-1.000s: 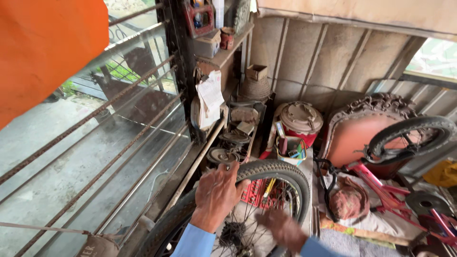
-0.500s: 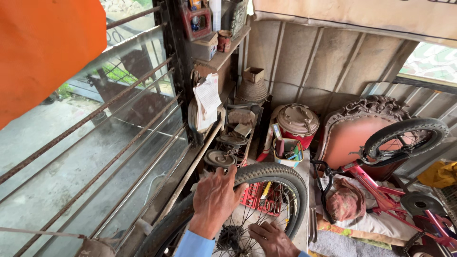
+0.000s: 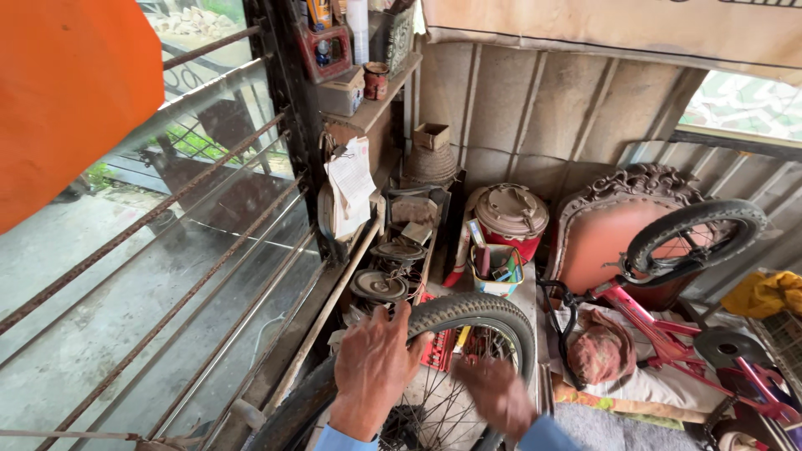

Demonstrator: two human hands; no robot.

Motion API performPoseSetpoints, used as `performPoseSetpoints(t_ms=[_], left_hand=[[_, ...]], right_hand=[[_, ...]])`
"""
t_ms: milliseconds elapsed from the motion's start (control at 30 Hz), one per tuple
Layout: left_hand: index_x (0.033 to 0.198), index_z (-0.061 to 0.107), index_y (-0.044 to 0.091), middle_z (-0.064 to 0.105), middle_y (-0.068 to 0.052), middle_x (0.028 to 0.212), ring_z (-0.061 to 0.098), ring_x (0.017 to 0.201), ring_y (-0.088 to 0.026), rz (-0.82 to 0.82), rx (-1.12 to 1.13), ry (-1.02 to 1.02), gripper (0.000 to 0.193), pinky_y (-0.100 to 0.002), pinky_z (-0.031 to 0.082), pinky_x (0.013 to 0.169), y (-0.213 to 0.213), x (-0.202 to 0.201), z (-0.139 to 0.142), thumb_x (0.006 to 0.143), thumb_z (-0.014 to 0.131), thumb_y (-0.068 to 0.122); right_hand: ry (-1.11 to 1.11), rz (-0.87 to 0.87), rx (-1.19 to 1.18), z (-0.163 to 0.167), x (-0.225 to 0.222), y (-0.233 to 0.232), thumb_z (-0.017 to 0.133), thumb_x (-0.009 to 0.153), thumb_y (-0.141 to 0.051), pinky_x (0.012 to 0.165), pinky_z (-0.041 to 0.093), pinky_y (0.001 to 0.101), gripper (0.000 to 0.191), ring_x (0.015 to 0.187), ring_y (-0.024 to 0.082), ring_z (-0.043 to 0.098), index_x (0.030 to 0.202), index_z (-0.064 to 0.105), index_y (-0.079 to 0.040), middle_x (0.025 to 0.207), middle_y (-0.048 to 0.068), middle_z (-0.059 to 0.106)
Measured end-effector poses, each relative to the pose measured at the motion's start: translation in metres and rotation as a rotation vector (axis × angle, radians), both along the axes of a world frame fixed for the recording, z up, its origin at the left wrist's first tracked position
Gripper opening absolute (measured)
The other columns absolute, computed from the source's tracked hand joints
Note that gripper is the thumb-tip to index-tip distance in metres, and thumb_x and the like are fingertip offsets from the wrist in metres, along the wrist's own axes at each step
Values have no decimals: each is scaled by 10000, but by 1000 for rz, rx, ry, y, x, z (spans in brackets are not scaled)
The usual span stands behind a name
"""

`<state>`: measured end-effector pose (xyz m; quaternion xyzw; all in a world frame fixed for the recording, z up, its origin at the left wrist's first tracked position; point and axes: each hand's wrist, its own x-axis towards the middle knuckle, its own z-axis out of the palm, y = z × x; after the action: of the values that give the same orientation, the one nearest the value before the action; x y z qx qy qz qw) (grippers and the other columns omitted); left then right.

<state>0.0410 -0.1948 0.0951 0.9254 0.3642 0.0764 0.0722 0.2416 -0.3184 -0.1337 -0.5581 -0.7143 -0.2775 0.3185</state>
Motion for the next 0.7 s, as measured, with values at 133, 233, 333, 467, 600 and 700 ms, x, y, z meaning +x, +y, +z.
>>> performPoseSetpoints(t_ms=[133, 233, 333, 467, 600, 700], left_hand=[[1304, 558, 100, 691, -153, 1009, 705, 864, -279, -19, 30, -27, 575, -415, 574, 737, 1, 3, 1, 950, 630, 547], [1342, 532, 109, 688, -136, 1003, 710, 847, -267, 3, 21, -17, 594, -417, 577, 730, 1, 3, 3, 940, 627, 535], [1333, 534, 121, 683, -133, 1001, 710, 853, -274, 8, 19, -9, 575, -424, 576, 727, 1, 2, 4, 940, 619, 532], [1329, 547, 136, 685, -115, 988, 708, 861, -262, 18, 7, 28, 564, -420, 582, 721, -1, 2, 3, 949, 604, 548], [1368, 539, 133, 691, -121, 976, 715, 824, -257, 16, -3, 5, 610, -401, 591, 708, 3, 5, 1, 930, 615, 551], [1360, 549, 128, 688, -116, 993, 718, 820, -253, 22, -11, 9, 598, -397, 599, 693, 7, 7, -3, 941, 610, 550]], right_hand=[[183, 76, -323, -40, -36, -21, 795, 887, -292, 645, 606, 371, 285, 769, 193, 713, 1071, 780, -75, 1139, 103, 784], [29, 118, -102, -42, -28, -17, 762, 911, -195, 613, 612, 354, 149, 758, 180, 710, 1029, 783, -106, 1041, 44, 799], [-5, -26, -81, -20, 1, -2, 776, 971, -183, 625, 595, 313, 104, 809, 187, 711, 1062, 791, -134, 1013, -10, 763], [-15, -81, -33, 16, 44, 15, 765, 815, -86, 629, 532, 372, 226, 769, 187, 663, 1033, 819, -111, 1094, 24, 790], [13, -50, 12, 4, 25, 8, 752, 780, -41, 641, 499, 388, 269, 754, 168, 646, 1024, 835, -117, 1146, 24, 805], [15, 17, 45, -19, -14, -8, 729, 850, -130, 782, 539, 382, 196, 870, 154, 697, 1032, 794, -166, 1149, -30, 777]])
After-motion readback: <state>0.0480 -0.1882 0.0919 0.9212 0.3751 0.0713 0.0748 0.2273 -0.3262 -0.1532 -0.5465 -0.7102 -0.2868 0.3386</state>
